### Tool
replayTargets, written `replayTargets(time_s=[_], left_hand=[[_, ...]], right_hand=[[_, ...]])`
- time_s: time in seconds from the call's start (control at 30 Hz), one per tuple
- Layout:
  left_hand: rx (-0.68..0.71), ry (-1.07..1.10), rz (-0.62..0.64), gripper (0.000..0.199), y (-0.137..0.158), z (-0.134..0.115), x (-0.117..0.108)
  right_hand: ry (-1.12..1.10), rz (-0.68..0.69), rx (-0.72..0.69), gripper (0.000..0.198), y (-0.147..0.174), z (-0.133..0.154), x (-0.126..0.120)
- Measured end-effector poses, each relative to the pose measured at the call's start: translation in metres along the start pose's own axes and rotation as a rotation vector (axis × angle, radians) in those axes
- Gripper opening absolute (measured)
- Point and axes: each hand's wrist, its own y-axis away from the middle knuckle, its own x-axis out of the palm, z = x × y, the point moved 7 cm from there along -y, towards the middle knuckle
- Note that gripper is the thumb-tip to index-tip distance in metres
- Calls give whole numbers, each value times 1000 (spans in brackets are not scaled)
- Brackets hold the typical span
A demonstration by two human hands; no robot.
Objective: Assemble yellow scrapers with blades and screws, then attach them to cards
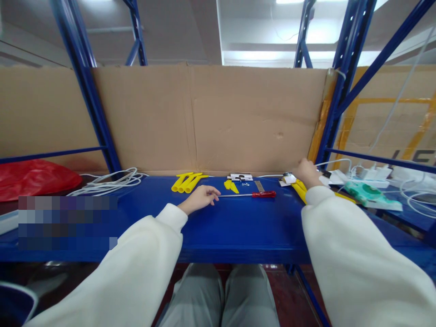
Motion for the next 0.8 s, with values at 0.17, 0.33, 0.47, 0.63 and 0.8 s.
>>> replayTargets(time_s=[0.17,0.33,0.47,0.63,0.8], left_hand=[[44,-87,-8,29,1,-1,-2],[69,-164,-42,32,0,-2,-4],[109,-268,-207,31,-6,-1,-27],[-98,-449,-467,32,-4,31,-86],[-503,-445,-635,35,18,79,-125]], right_hand=[[-319,-90,5,30,42,65,13],[-437,84,-362,30,83,110,44],[-409,168,-386,29,89,103,53],[-398,221,-282,30,84,87,59],[-430,244,-262,29,84,84,66]])
